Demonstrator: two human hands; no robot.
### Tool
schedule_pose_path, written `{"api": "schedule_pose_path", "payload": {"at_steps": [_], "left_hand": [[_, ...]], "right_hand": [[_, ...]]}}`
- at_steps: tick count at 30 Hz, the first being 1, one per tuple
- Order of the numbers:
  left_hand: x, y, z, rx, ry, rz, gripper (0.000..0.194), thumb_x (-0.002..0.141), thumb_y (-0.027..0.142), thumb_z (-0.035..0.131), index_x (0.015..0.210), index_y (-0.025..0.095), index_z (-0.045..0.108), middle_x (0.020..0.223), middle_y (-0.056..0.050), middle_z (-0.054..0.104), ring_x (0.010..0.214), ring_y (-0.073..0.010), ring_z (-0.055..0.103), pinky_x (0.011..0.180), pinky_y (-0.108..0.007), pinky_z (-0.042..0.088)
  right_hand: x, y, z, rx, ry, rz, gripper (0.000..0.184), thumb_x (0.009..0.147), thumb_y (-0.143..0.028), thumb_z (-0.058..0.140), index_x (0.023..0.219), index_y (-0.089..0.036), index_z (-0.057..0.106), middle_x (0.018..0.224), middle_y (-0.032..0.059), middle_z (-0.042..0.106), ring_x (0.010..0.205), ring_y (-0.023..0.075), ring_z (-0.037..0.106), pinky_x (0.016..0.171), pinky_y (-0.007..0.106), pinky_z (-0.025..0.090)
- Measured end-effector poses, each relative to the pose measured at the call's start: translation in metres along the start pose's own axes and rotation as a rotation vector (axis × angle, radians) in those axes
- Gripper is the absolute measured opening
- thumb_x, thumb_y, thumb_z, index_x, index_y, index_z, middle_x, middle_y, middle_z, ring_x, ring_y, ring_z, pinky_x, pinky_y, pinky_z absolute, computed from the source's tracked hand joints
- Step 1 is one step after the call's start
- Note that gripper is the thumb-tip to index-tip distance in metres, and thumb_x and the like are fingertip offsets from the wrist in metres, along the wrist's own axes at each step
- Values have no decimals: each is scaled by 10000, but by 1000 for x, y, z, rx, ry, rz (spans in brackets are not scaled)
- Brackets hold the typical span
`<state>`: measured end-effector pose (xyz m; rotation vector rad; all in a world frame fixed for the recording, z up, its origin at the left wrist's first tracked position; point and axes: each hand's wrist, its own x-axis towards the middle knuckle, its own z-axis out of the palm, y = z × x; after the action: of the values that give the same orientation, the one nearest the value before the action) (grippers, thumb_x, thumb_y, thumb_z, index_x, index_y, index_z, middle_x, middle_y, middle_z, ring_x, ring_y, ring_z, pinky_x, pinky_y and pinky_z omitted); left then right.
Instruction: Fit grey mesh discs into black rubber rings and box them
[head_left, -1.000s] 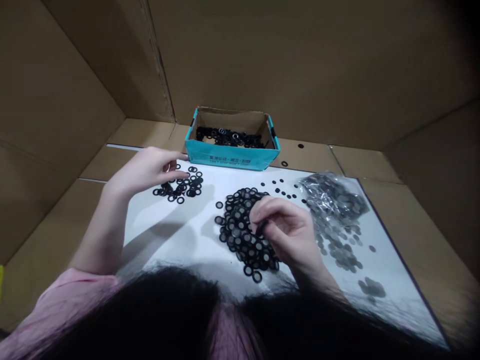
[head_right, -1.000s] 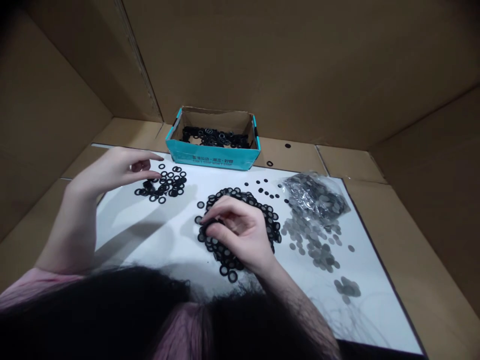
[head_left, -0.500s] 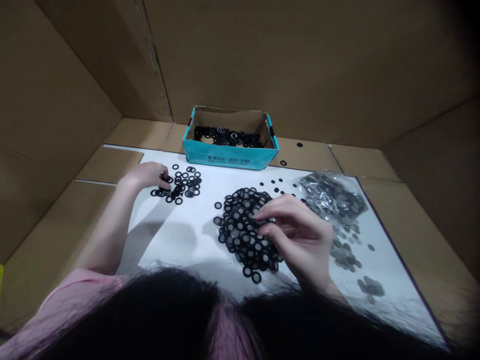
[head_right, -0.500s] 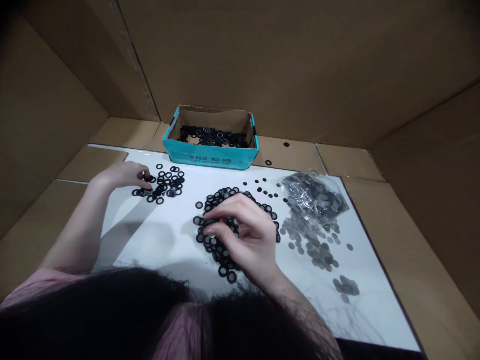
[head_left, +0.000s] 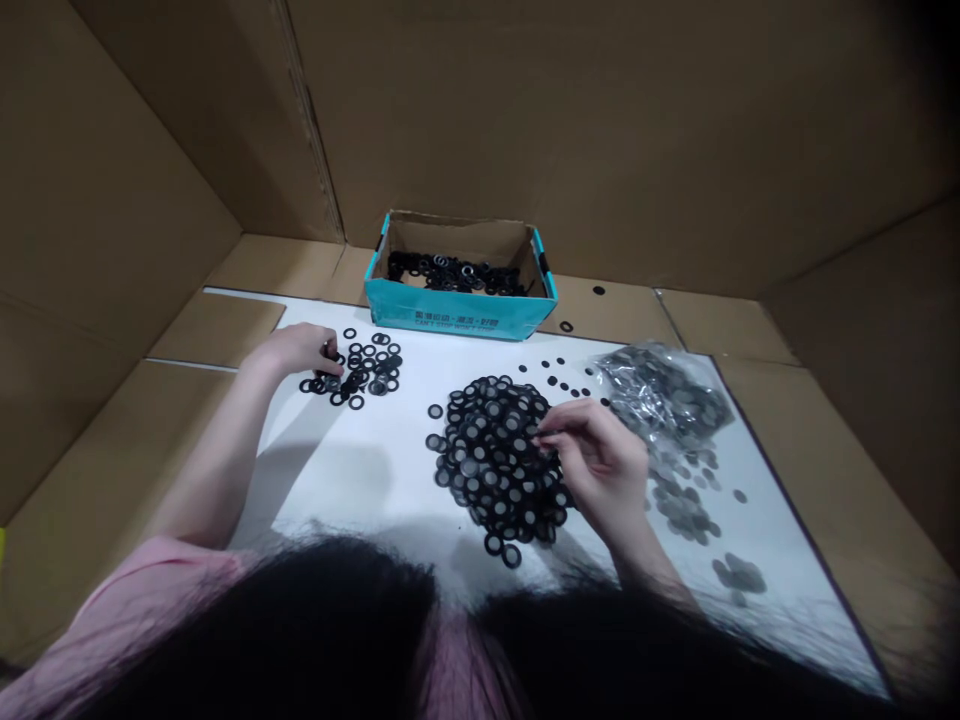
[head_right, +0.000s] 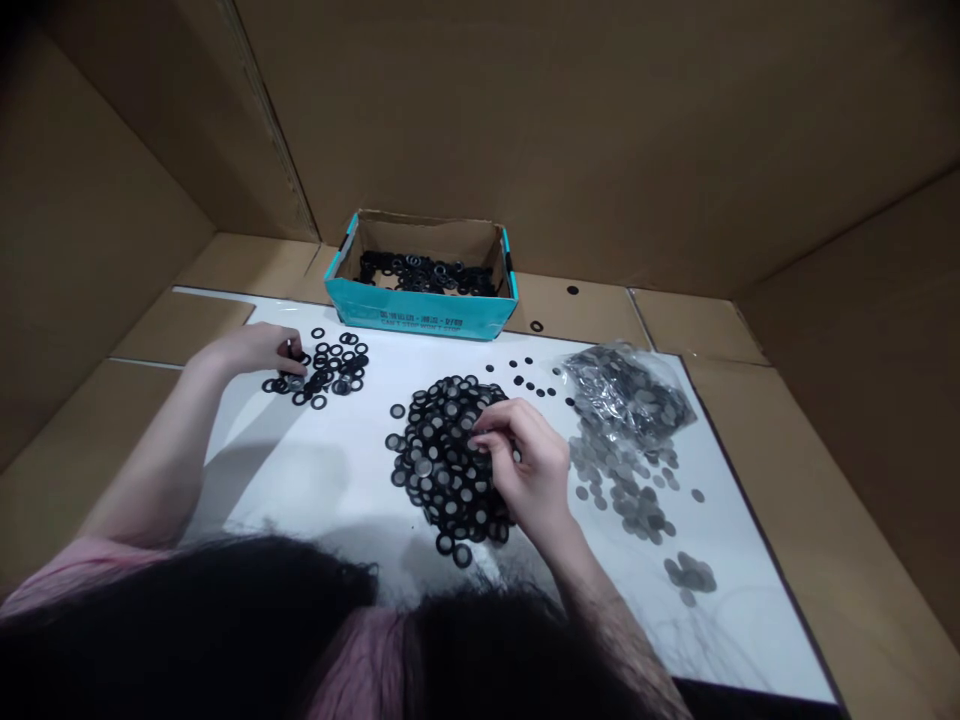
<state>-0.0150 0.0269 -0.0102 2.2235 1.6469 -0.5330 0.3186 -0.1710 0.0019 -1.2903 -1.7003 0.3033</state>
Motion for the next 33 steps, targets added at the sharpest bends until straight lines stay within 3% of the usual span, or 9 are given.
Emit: {"api": "schedule_pose_path", "payload": {"at_steps": [8,13,19,25,33], "left_hand": [[3,16,3,-28,50,134,467,736,579,568,1021,213,626,963,-54,709,836,-221,636,629,-245,378],[6,22,7,-10,98,116,472,774,558,542,1085,207,590,989,-74,702,848,-234,634,639,-254,376],[7,23,10,-3,107,98,483,809,618,476,1032,210,609,983,-86,699,877,-249,635,633,-256,374],[7,24,11,0,116,94,473,812,604,483,1043,208,599,995,-82,700,876,-236,632,621,-245,364],[11,21,14,-15,121,112,408,806,524,540,1062,211,597,1024,-71,704,878,-229,637,627,-251,374]], "right_hand": [[-9,23,0,-117,12,13,193,813,-33,513,741,-208,549,738,12,602,679,139,583,581,271,488],[-14,26,-2,-93,30,5,159,811,-66,585,751,-214,594,773,20,641,757,158,625,649,299,530],[-17,21,-4,-51,34,-7,94,755,-136,709,759,-217,659,839,32,689,798,173,662,746,347,562],[-22,23,2,0,28,93,67,787,-173,688,838,-208,664,840,42,687,795,161,667,654,292,616],[-28,33,5,-24,-13,128,37,813,-188,655,849,-196,656,850,39,696,770,155,681,678,303,622]]}}
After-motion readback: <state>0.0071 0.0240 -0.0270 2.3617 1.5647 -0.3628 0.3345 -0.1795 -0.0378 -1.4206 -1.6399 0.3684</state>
